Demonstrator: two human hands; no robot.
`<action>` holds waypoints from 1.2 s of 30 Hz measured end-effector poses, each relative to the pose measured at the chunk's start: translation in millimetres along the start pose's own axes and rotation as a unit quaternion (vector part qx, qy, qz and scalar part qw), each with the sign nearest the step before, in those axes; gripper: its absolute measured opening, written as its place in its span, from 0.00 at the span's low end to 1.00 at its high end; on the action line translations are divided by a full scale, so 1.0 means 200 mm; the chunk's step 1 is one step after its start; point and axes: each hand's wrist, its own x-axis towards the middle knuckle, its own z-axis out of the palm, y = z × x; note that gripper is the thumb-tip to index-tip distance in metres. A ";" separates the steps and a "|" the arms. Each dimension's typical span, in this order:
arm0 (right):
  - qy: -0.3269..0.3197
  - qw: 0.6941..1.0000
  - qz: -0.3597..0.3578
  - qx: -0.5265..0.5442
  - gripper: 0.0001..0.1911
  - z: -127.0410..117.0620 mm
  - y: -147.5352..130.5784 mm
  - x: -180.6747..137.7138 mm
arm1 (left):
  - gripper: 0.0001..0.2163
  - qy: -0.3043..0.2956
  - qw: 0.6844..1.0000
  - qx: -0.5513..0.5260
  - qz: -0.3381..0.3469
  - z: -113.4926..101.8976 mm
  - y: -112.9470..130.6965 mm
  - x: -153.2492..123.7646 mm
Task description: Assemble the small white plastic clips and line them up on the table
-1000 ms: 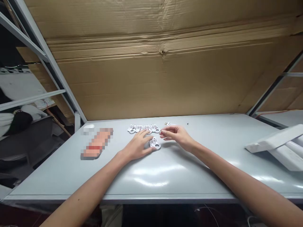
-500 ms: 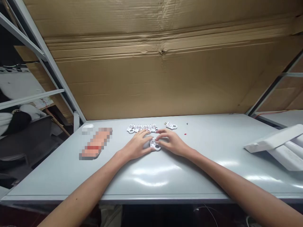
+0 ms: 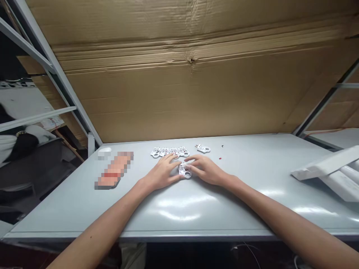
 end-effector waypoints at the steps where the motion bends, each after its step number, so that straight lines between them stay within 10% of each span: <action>1: 0.007 1.000 0.001 0.003 0.17 -0.01 0.00 0.00 | 0.22 0.000 1.000 0.001 -0.001 0.00 0.00 0.00; 17: -0.060 0.993 -0.048 -0.089 0.11 -0.05 -0.02 -0.01 | 0.15 0.012 1.000 0.003 0.009 -0.02 -0.02 -0.01; 36: 0.029 0.957 0.040 -0.287 0.11 -0.07 0.17 0.01 | 0.18 0.016 0.999 0.030 -0.030 -0.03 -0.05 0.00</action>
